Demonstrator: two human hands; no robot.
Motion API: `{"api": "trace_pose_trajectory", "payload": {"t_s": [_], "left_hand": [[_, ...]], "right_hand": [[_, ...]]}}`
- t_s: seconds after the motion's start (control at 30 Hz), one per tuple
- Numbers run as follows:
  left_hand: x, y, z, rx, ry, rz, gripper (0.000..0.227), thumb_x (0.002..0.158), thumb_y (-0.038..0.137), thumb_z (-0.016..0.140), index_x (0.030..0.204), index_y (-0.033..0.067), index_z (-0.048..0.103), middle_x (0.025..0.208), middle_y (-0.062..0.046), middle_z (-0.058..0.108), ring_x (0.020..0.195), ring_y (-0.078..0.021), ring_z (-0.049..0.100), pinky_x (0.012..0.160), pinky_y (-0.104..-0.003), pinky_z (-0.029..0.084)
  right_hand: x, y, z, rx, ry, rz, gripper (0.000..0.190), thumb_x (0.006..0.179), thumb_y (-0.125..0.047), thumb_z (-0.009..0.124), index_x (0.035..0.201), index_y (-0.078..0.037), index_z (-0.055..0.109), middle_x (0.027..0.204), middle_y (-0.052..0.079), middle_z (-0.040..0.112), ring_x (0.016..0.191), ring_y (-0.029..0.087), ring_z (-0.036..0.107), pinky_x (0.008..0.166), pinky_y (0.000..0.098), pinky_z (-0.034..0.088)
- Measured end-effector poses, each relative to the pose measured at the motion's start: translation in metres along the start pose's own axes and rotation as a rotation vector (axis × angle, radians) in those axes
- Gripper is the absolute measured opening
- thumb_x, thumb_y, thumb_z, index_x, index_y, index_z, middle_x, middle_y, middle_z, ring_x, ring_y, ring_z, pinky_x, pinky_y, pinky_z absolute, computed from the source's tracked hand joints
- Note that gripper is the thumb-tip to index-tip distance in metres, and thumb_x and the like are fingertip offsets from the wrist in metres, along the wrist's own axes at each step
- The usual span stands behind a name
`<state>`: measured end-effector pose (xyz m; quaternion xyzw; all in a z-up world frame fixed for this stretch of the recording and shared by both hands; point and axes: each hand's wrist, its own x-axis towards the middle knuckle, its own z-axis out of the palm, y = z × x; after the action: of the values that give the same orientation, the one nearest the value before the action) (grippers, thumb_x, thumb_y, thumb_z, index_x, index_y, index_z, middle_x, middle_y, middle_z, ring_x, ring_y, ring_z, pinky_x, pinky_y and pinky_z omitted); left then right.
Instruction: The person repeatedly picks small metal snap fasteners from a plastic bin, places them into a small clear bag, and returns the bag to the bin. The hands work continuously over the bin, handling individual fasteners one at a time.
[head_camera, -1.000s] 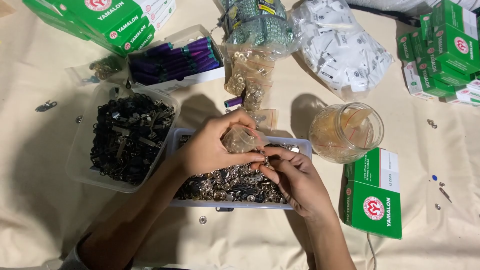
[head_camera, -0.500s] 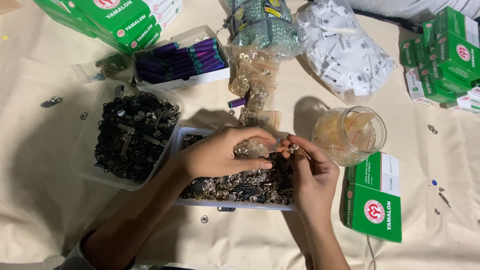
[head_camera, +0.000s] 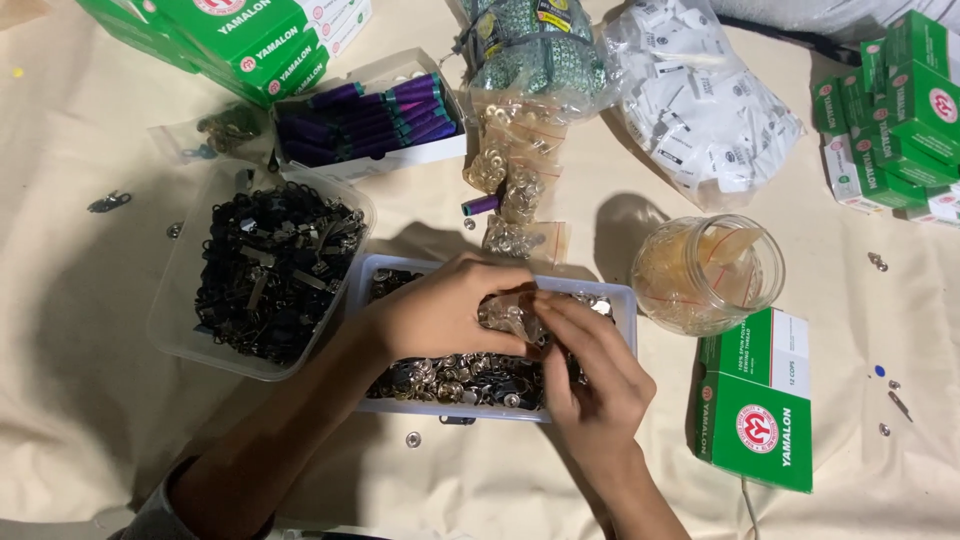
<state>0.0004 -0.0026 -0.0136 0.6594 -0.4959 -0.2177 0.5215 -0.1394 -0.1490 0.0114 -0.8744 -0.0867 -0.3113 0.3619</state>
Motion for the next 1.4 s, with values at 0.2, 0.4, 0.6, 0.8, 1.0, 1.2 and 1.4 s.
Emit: {"api": "trace_pose_trajectory", "payload": {"t_s": [0.2, 0.4, 0.6, 0.8, 1.0, 1.2, 1.4], "left_hand": [[0.000, 0.001, 0.002, 0.007, 0.001, -0.019, 0.035, 0.082, 0.015, 0.088, 0.085, 0.0084, 0.054, 0.076, 0.001, 0.058, 0.073, -0.0079, 0.048, 0.063, -0.025, 0.039], [0.000, -0.002, -0.001, -0.049, -0.004, -0.031, 0.029, 0.083, 0.015, 0.087, 0.099, 0.0097, 0.064, 0.086, 0.002, 0.067, 0.078, -0.0084, 0.055, 0.068, -0.025, 0.042], [0.001, 0.010, -0.002, -0.065, -0.029, -0.052, 0.040, 0.079, 0.015, 0.087, 0.113, 0.0081, 0.066, 0.102, -0.003, 0.076, 0.087, -0.0126, 0.070, 0.075, -0.026, 0.054], [0.003, 0.012, -0.004, -0.116, -0.005, -0.117, 0.049, 0.084, 0.004, 0.079, 0.119, 0.0118, 0.046, 0.128, -0.014, 0.073, 0.115, -0.0236, 0.076, 0.085, -0.029, 0.062], [0.000, 0.029, -0.010, -0.185, -0.009, -0.135, 0.052, 0.092, 0.016, 0.075, 0.125, 0.0056, 0.036, 0.125, -0.040, 0.058, 0.111, -0.0577, 0.065, 0.084, -0.062, 0.061], [0.007, 0.012, 0.003, -0.063, 0.397, 0.134, 0.048, 0.091, 0.015, 0.075, 0.130, 0.0069, 0.048, 0.120, -0.025, 0.068, 0.115, -0.0477, 0.066, 0.092, -0.060, 0.058], [0.004, -0.015, -0.005, 0.190, 0.815, -0.025, 0.018, 0.100, 0.008, 0.061, 0.116, 0.0039, 0.056, 0.107, -0.017, 0.068, 0.108, -0.0345, 0.069, 0.089, -0.040, 0.060]], "right_hand": [[0.009, -0.006, 0.002, 0.015, 0.067, -0.046, 0.010, 0.092, 0.006, 0.069, 0.102, 0.008, 0.069, 0.109, 0.026, 0.071, 0.103, 0.031, 0.074, 0.097, 0.0363, 0.060], [0.008, -0.002, 0.001, -0.012, 0.013, 0.026, 0.020, 0.094, -0.014, 0.069, 0.110, -0.002, 0.071, 0.117, 0.017, 0.062, 0.110, 0.032, 0.068, 0.103, 0.0411, 0.054], [0.008, 0.002, -0.002, 0.022, 0.031, 0.128, 0.008, 0.094, -0.006, 0.070, 0.098, 0.000, 0.072, 0.112, 0.017, 0.062, 0.109, 0.029, 0.064, 0.099, 0.0378, 0.051], [0.008, 0.005, 0.000, 0.122, 0.039, 0.285, 0.042, 0.091, -0.015, 0.074, 0.128, 0.000, 0.061, 0.124, 0.017, 0.060, 0.119, 0.027, 0.061, 0.099, 0.0333, 0.056], [0.002, 0.037, 0.005, 0.336, 0.075, 0.424, 0.015, 0.083, -0.002, 0.083, 0.094, 0.004, 0.076, 0.085, 0.017, 0.071, 0.079, 0.018, 0.060, 0.066, 0.0322, 0.053], [0.048, 0.024, -0.005, 0.295, 0.113, 0.445, 0.011, 0.084, 0.000, 0.086, 0.090, 0.002, 0.077, 0.084, 0.018, 0.072, 0.084, 0.022, 0.065, 0.074, 0.0371, 0.059], [0.105, 0.043, 0.027, 0.314, -0.002, 0.453, 0.013, 0.083, -0.005, 0.088, 0.089, -0.001, 0.077, 0.081, 0.015, 0.073, 0.082, 0.024, 0.074, 0.072, 0.0378, 0.064]]}}
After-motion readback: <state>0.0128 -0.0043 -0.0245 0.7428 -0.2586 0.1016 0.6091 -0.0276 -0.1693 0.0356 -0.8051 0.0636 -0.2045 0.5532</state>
